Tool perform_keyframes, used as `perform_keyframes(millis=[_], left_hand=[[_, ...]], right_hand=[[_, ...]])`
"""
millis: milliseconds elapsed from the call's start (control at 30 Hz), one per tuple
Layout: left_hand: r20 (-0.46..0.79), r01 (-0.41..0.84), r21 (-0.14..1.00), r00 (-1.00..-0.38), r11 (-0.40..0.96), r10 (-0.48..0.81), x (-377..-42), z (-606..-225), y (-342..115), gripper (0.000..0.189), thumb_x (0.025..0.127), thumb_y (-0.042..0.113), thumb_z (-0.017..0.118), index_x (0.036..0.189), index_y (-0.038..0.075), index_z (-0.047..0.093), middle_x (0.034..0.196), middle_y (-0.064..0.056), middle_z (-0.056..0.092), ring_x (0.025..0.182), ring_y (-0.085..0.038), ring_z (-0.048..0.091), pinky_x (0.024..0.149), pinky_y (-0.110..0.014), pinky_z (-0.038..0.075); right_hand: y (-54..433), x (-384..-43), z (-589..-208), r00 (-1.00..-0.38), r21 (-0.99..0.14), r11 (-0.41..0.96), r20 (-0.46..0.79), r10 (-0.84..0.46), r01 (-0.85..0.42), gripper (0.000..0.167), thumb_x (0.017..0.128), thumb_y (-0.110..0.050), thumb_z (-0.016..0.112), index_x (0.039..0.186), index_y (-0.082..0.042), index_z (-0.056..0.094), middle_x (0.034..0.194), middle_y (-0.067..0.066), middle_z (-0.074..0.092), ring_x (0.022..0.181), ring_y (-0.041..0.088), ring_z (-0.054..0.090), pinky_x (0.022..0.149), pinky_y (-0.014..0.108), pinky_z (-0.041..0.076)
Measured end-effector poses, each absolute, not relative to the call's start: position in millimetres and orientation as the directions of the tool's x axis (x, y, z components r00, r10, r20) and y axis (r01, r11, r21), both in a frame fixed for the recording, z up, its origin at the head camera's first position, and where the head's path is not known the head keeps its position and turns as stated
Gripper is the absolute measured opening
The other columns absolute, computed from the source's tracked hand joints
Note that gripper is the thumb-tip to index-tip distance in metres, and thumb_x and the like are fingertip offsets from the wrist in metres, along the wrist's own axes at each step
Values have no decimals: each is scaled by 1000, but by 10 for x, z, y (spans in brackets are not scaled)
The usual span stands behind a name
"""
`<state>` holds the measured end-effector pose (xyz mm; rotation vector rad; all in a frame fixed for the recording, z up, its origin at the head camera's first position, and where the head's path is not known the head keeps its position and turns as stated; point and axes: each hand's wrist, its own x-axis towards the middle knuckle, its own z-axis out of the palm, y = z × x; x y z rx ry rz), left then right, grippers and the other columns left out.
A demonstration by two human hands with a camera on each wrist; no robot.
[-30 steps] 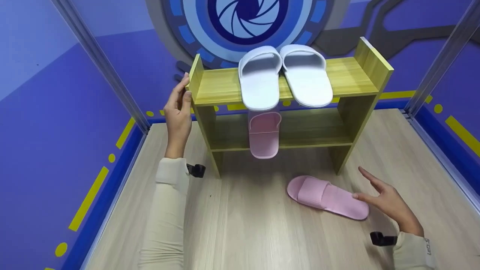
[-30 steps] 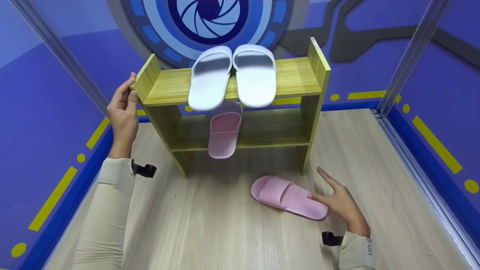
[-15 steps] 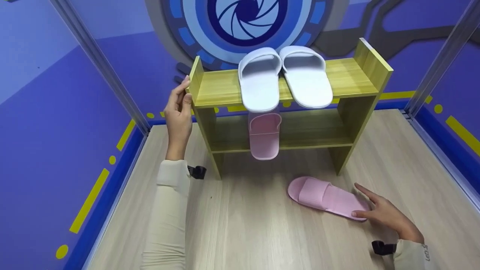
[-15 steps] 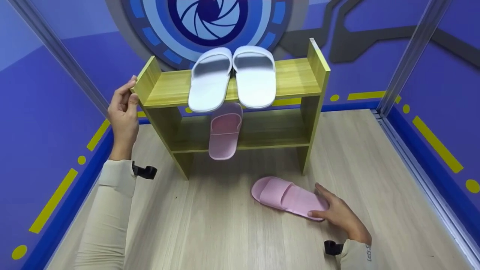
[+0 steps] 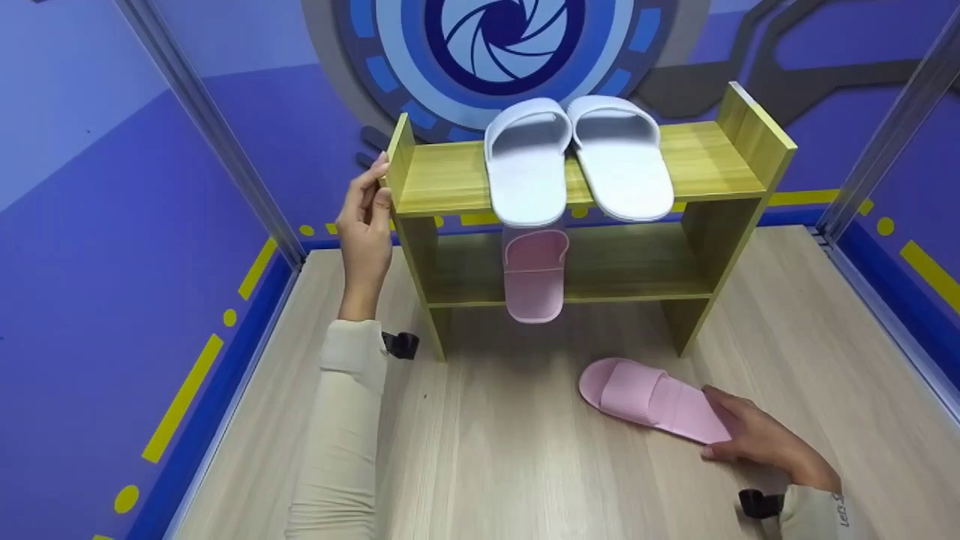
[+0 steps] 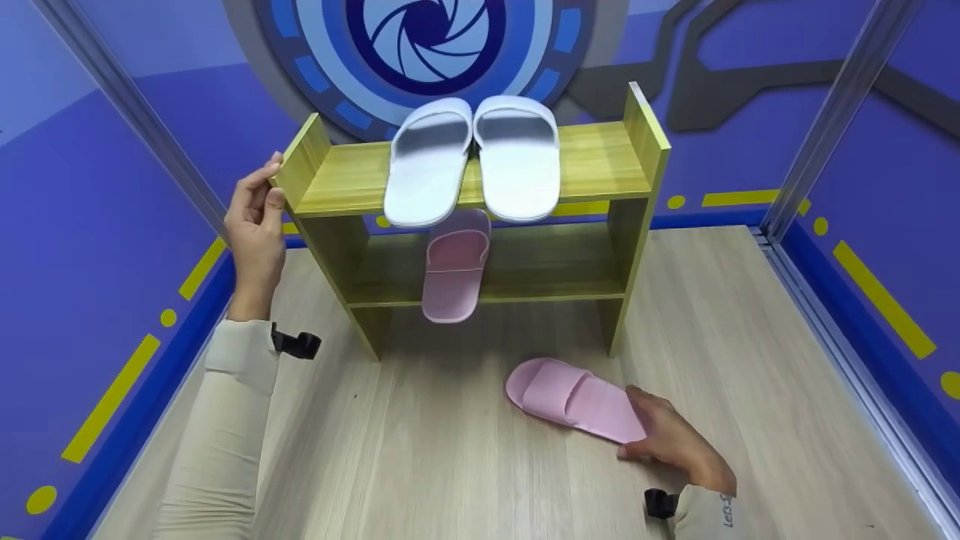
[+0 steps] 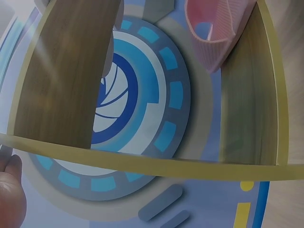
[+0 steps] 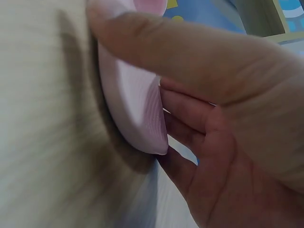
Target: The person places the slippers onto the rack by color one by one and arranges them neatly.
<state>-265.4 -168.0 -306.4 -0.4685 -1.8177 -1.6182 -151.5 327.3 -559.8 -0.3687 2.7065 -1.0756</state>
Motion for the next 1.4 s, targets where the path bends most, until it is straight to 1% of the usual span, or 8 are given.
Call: perform_keyframes(millis=[133,267,400,733,967,1100,1267,1400], left_hand=[[675,653,737,-721,172,-157,-2654,-3067,-1683,31,98,3,48,128,-6,52,144,-16,48,134,-20,47,109,-30,40],[677,657,736,-717,164,-165,-2661,-3074,-1680,31,98,2,48,127,-6,53,143,-16,49,134,-20,47,110,-31,40],[693,675,721,-702,156,-168,-2770,-3169,-1726,30,98,7,50,127,-2,55,143,-12,51,133,-17,48,110,-31,40],[667,647,745,-724,159,-178,-2713,-3121,-1692,30,98,4,48,126,-5,53,144,-15,49,134,-19,47,110,-30,40],[695,673,719,-698,171,-175,-2840,-3217,-1747,31,98,7,49,127,-2,54,143,-12,51,132,-17,49,108,-31,42],[719,696,695,-675,178,-167,-2868,-3245,-1757,31,98,11,49,127,1,55,142,-9,52,131,-15,50,107,-31,43],[724,702,690,-671,177,-160,-2867,-3251,-1753,31,99,14,49,127,3,56,143,-7,52,131,-14,50,107,-31,43],[720,697,694,-674,182,-167,-2863,-3257,-1751,31,99,13,48,127,3,56,143,-8,52,131,-14,50,107,-32,43]], right_hand=[[3266,-1540,-5600,-948,-656,733,-81,-308,-182,96,66,-33,86,138,11,42,140,33,44,130,51,38,98,7,27],[3246,-1561,-5588,-948,-636,756,-121,-294,-153,95,66,-32,86,139,10,41,140,33,43,131,51,37,109,45,34],[3229,-1575,-5572,-944,-639,757,-145,-296,-139,95,67,-30,86,139,10,41,141,33,42,130,52,35,105,63,29],[3213,-1643,-5572,-943,-599,779,-116,-313,-185,91,66,-37,86,137,5,47,137,28,50,124,45,44,102,62,35],[3222,-1677,-5549,-948,-595,765,-17,-319,-247,89,61,-36,89,134,1,53,130,22,58,116,37,52,92,12,37],[3229,-1694,-5508,-946,-599,761,-18,-324,-249,90,60,-37,89,135,-1,53,131,22,57,118,37,51,91,6,33],[3218,-1702,-5430,-943,-601,770,-80,-323,-212,92,63,-40,87,139,-4,50,135,22,55,123,39,49,104,36,42],[3203,-1700,-5359,-940,-611,770,-121,-319,-183,92,66,-40,86,141,-5,47,138,24,51,126,41,46,103,61,36]])
